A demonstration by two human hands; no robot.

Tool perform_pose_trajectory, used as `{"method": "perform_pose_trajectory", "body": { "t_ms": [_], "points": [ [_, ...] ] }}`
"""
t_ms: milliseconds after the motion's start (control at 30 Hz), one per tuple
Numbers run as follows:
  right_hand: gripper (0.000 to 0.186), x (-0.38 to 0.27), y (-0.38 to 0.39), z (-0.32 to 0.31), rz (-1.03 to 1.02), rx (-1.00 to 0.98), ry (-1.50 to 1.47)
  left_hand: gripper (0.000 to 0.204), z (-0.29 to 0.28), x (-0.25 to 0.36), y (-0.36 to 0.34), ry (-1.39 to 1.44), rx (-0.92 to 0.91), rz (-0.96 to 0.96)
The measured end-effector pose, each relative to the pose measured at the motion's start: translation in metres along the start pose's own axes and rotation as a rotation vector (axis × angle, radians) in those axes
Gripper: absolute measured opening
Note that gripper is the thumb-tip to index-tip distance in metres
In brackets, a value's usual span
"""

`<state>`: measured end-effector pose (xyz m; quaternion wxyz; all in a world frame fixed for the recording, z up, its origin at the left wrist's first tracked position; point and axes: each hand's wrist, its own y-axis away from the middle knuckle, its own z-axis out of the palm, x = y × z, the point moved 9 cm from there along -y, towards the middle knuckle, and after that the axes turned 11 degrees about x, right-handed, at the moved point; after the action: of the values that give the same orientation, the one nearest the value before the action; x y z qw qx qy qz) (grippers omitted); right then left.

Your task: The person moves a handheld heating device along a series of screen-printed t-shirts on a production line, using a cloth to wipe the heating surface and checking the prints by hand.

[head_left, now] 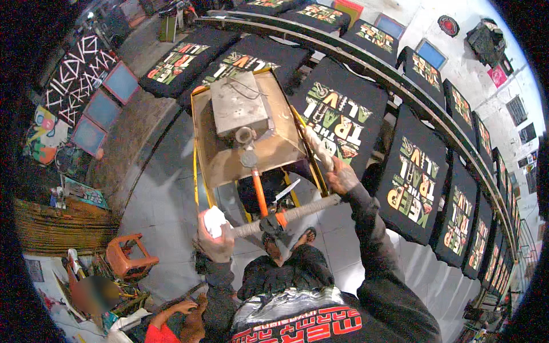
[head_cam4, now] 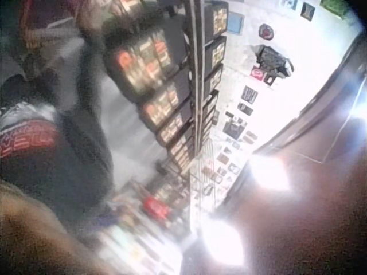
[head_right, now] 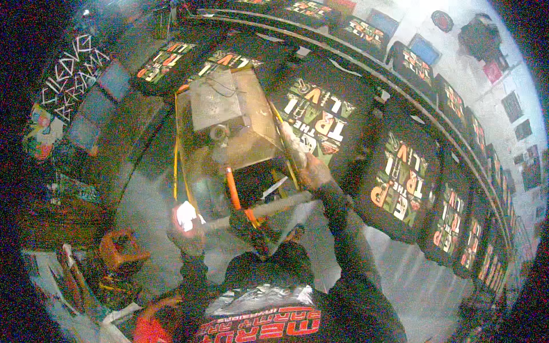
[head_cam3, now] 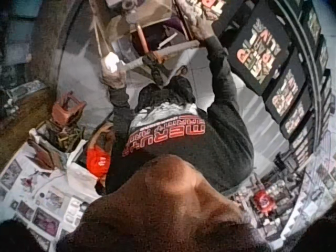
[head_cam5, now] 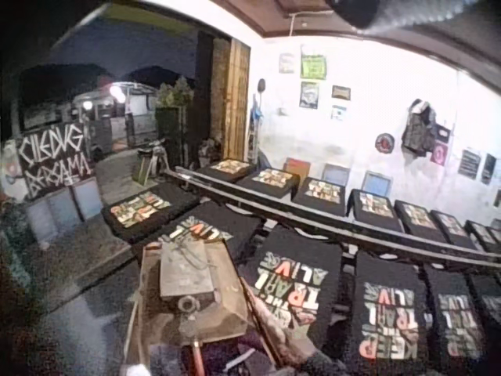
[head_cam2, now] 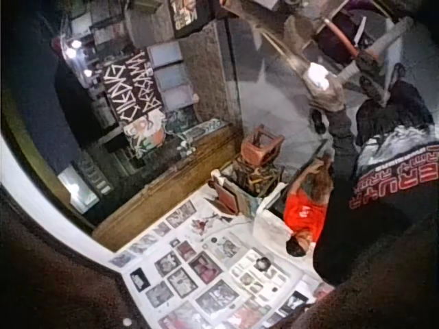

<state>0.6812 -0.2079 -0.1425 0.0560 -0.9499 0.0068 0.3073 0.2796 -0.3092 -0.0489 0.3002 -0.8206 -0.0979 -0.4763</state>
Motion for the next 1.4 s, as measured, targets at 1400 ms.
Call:
{"method": "perform_pose_trajectory", "body": {
  "t_ms": [1400],
  "points": [
    [0.046, 0.211, 0.123, -0.199, 0.456, 0.329, -0.112, 0.028, 0.213, 0.132, 0.11, -0.028, -0.302, 0.007]
  ]
}}
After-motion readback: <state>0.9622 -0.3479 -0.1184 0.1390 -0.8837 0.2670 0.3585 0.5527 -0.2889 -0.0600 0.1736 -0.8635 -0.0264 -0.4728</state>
